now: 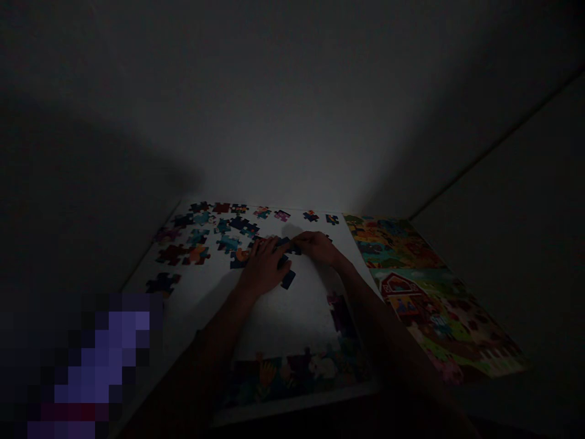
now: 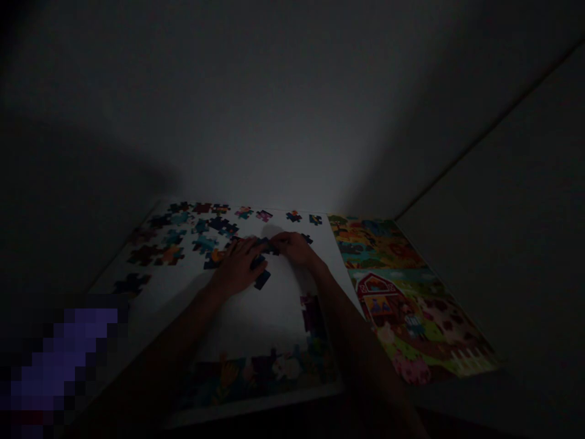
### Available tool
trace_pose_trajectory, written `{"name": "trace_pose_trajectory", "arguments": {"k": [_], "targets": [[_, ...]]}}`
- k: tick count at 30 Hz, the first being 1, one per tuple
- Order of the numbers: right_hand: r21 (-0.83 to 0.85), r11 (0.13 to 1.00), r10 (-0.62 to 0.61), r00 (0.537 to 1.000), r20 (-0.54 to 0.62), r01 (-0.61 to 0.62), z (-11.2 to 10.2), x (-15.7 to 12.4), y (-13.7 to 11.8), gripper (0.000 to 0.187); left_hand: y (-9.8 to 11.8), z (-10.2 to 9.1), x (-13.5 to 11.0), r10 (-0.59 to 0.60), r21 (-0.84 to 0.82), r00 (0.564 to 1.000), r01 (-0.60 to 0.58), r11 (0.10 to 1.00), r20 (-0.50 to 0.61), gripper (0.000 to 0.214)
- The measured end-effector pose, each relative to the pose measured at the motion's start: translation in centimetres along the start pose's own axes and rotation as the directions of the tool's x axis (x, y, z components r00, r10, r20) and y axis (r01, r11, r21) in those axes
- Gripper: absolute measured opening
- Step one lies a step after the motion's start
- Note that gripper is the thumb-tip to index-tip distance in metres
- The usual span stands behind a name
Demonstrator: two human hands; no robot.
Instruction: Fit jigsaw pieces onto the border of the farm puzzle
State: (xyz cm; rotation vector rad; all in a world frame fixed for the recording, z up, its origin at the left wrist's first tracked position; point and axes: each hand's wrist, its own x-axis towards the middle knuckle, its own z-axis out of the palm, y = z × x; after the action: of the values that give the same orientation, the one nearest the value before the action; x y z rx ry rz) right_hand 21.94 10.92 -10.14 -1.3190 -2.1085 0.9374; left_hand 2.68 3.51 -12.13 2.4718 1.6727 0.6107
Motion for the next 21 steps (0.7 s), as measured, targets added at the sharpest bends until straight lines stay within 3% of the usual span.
{"name": "trace_pose_trajectory", "arguments": {"k": [5,10,12,21], "targets": [[-0.198,0.974,0.067,0.972,-0.225,-0.113,0.3,5.6,0.9,0.028,0.1,0.1,-0.1,-0.03,-0.004,0.999,0.03,1.0,-0.017,0.041],[-0.312,0.928,0.097,0.943,-0.318,-0.201,2.0,8.8,0.7,0.056,0.1,0.3,-0.2,-0.055,0.013,0.998,0.055,0.998,-0.029,0.046],[-0.365,0.899,0.118,0.937,-0.33,-0.241,2.3,9.2,0.5,0.06,0.1,0.4,-0.2,-0.06,0.013,0.997,0.061,0.998,-0.039,0.048],[-0.374,0.869,0.231,0.934,-0.274,-0.325,1.7,9.7,0.2,0.046,0.3,0.3,-0.2,-0.068,0.052,0.997,0.07,0.996,-0.037,0.049]]}}
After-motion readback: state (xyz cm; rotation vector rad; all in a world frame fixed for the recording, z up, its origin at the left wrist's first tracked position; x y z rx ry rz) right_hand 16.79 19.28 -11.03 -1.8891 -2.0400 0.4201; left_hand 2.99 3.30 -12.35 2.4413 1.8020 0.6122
